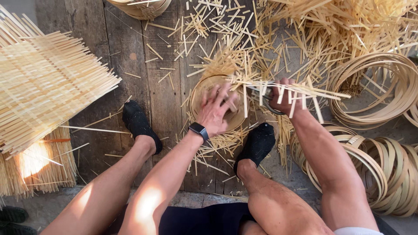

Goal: The person sits on the floor and repeatedly places a circular bamboo frame onto a flat woven bamboo mat, then uses shears to trim the excess bamboo strips around the frame. The person removes the frame and sets the finished circular mat aside, repeating the process with new mats.

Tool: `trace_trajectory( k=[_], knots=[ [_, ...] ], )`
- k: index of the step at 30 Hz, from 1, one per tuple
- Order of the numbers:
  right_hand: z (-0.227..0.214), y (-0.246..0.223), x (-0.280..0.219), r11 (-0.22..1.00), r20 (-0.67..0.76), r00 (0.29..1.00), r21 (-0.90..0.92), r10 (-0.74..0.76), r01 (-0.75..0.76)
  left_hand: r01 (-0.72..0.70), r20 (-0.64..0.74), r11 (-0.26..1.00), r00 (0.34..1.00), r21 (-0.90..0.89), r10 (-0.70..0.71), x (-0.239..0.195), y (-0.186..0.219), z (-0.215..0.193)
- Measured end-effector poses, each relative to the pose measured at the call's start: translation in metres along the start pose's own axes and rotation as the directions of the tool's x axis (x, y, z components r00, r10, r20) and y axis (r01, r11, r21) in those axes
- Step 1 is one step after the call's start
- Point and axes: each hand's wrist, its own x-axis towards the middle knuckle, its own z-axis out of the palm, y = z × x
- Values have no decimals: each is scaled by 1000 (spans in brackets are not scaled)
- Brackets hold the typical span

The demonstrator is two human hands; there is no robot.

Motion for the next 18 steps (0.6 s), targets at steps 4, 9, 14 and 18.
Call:
trace_trajectory(
  k=[4, 9, 14, 18],
  knots=[
    [-9, 4, -2, 1000, 10, 1000, -6, -11, 11, 516, -26, 855, 856, 48, -516, 7, 18, 26],
    [-31, -16, 1, 1000, -33, 999, 1, 31, -31, 358, -28, 929, 934, 94, -357, 9, 21, 33],
    [-41, -6, -5, 981, 272, 954, 108, 127, -161, 170, 63, 977, 982, 126, -179, 7, 13, 11],
    [-29, -3, 1, 997, 122, 989, -1, 80, -81, 59, 176, 994, 982, 97, -75, 11, 11, 2]
  ],
)
